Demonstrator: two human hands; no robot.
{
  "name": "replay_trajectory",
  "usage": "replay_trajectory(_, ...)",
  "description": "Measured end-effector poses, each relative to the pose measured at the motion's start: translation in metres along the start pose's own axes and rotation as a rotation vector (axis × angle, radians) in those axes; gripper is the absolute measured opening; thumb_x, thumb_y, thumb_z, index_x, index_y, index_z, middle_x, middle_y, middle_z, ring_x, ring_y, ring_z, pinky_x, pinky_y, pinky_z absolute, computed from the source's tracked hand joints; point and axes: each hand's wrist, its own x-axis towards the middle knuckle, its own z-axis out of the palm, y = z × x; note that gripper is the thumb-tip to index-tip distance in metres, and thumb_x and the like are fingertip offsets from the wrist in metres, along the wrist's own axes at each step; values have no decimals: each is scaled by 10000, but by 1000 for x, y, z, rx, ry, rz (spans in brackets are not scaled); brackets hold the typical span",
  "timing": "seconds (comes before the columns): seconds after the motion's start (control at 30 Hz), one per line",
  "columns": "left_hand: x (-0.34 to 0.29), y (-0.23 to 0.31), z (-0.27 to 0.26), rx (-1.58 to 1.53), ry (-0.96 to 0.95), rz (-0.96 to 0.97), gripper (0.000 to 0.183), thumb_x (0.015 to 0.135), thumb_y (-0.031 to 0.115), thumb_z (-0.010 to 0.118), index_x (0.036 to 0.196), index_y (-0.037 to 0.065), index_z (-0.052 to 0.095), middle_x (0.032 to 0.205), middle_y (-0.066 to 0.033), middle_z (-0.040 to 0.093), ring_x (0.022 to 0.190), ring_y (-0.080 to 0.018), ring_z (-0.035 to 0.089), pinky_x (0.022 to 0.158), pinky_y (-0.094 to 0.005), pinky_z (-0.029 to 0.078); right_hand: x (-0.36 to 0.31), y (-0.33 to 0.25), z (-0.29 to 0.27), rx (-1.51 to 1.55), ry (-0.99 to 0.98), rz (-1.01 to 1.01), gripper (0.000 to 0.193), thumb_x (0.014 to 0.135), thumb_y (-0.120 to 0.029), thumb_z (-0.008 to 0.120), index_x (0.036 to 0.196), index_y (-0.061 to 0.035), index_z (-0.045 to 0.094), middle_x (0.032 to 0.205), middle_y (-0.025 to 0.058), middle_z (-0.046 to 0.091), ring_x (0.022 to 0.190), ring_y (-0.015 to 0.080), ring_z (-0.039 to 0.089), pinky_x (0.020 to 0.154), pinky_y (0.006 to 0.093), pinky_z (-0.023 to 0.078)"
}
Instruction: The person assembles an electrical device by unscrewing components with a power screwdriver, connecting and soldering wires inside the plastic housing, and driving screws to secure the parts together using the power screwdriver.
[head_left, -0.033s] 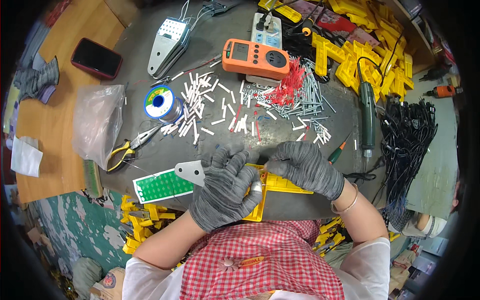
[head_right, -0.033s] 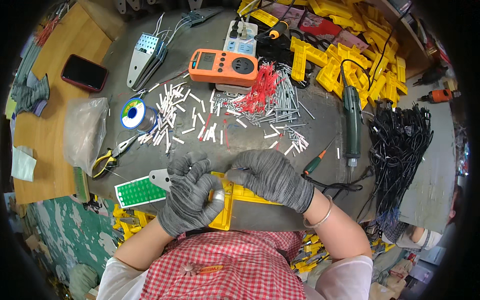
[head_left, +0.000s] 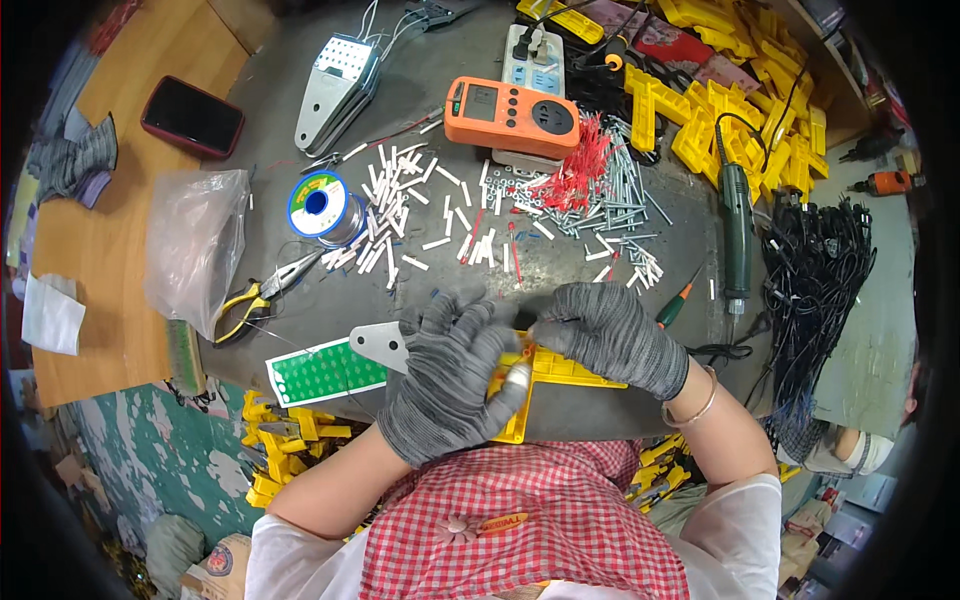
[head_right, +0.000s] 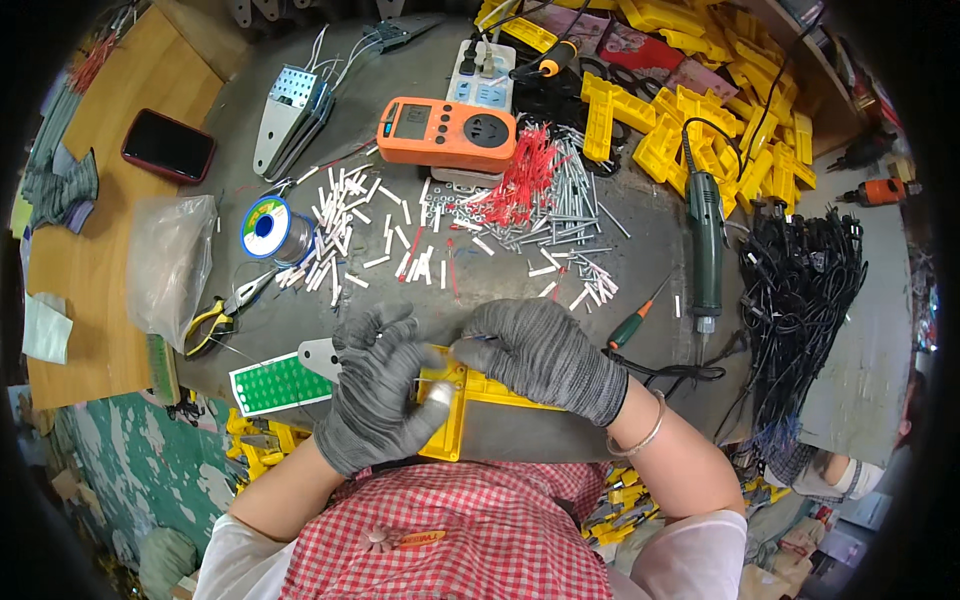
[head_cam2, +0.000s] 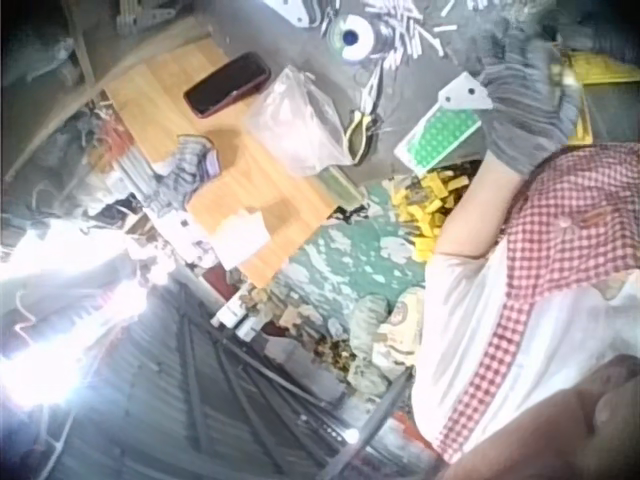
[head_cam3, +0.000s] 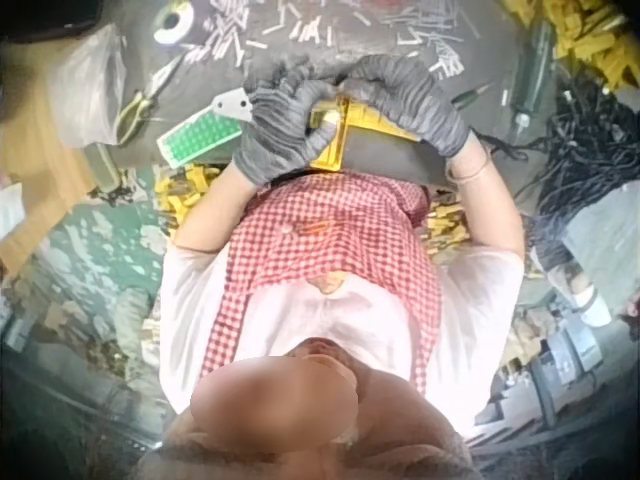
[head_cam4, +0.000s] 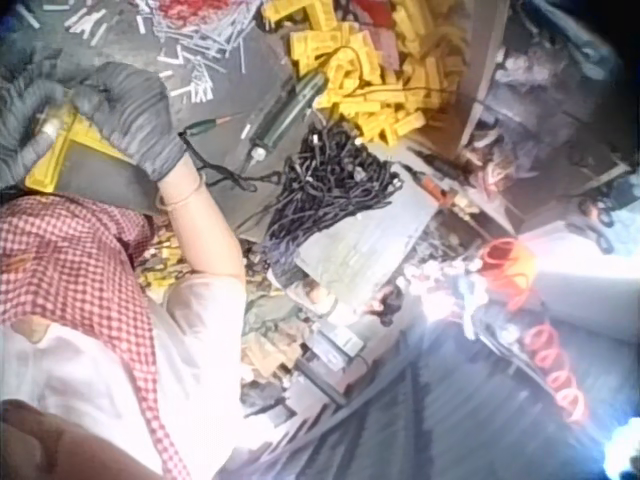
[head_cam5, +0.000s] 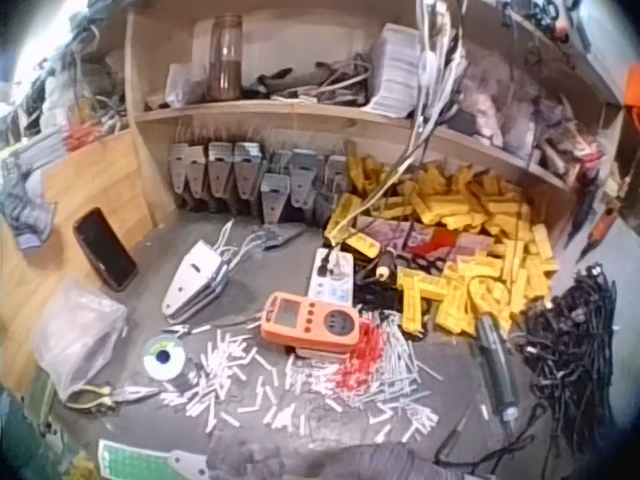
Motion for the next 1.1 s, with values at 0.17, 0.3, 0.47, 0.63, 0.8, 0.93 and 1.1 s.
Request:
replay_trajectory(0.17,13,2,2,-272,110,-154,219,771,190,769,922,68,668,960,-132,658,957,-334,611,931,-460,427,1,2,4,51,14,9,310,937,-328,622,989,-28,682,872,149,679,829,312,679,756,372,530)
replay_trajectory(0.3,22,0,-3,-309,28,-157,117,804,121,726,897,77,669,897,-86,659,904,-281,620,834,-416,457,1,-7,-5,269,-13,169,251,902,-270,663,1000,-38,669,857,108,677,810,229,677,751,333,526)
replay_trajectory(0.47,20,-5,3,-443,-25,-244,148,794,164,718,908,96,652,879,-78,637,885,-292,603,862,-440,406,-2,-12,-10,178,20,93,209,838,-107,706,1030,-40,657,868,88,676,785,168,657,720,293,523)
replay_trajectory(0.63,25,0,2,-289,61,-64,149,766,113,728,887,87,645,850,-80,627,809,-291,601,753,-404,455,-8,-6,-1,207,81,75,181,851,-126,690,992,-15,668,860,101,685,762,171,657,722,308,530)
replay_trajectory(0.8,24,3,-2,-262,44,-75,144,784,110,719,899,71,643,832,-84,617,809,-292,599,763,-410,447,-13,-11,3,339,206,123,209,913,-200,633,975,-11,695,867,140,700,785,226,690,744,336,541)
replay_trajectory(0.93,11,0,4,-558,-12,-344,139,851,158,688,944,66,641,864,-91,634,827,-285,587,807,-414,423,-30,-17,3,149,189,108,286,967,-218,576,1155,-17,655,880,128,693,816,229,702,754,338,545)
replay_trajectory(1.1,15,-3,-2,-360,-85,-190,94,849,101,691,916,56,644,812,-85,606,770,-265,566,747,-376,445,-29,-15,-5,709,138,377,305,1012,-260,524,1136,-3,634,887,84,694,730,144,650,700,291,531)
